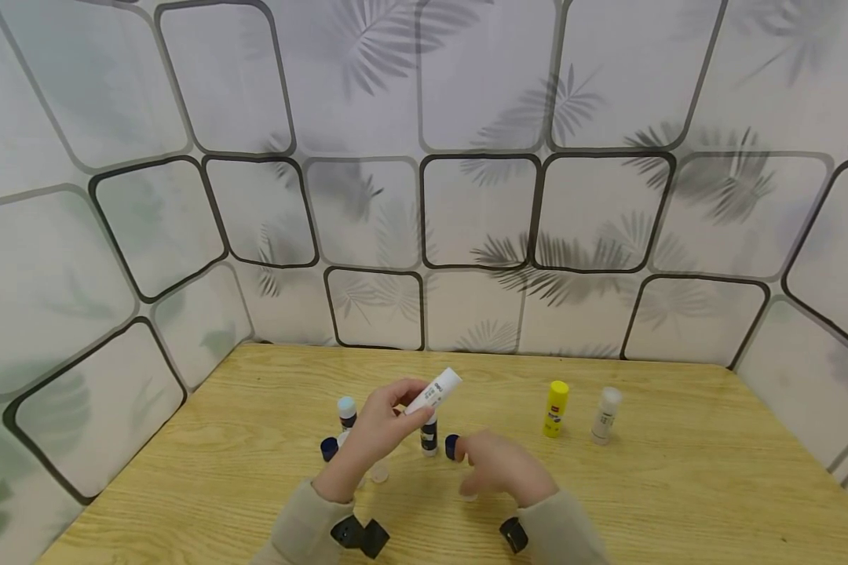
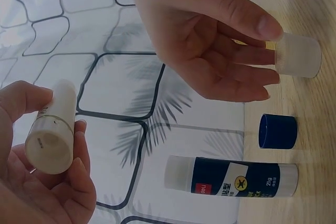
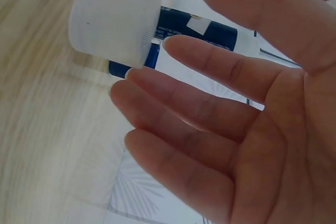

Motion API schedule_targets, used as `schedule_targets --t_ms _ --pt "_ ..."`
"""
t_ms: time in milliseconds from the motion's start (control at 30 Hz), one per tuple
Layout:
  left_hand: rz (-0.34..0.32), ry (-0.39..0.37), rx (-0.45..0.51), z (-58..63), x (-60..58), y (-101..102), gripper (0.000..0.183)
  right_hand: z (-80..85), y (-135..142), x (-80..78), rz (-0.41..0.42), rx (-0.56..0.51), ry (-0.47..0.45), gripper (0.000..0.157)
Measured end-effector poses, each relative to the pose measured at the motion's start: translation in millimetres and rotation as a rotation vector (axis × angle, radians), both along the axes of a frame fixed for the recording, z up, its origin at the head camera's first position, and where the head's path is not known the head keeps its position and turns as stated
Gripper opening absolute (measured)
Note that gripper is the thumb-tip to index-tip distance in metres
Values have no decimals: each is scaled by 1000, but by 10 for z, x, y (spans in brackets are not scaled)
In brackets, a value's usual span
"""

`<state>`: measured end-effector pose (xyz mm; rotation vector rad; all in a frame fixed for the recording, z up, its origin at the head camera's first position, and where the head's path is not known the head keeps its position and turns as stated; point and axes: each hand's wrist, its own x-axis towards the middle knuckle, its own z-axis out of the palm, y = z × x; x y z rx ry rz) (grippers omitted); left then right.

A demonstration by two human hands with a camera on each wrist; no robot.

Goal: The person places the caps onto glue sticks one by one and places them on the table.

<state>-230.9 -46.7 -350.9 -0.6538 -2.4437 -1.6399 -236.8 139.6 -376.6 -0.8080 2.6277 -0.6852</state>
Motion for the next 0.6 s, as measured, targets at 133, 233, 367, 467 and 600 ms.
schedule_targets --t_ms 133,233,367,467,600 --pt "5 7 -6 9 6 1 28 -18 -28 0 -10 38 -23 26" --pt "8 7 -12 11 8 1 29 -35 -50 0 -32 66 -52 25" --pt "7 0 -14 7 3 3 29 -59 -68 6 -55 86 -69 25" --pt "4 -4 -16 -2 -5 6 29 -76 -75 11 -57 90 -61 26" --pt "-4 -8 -18 -13 -13 9 28 -94 -82 15 -52 85 -48 27"
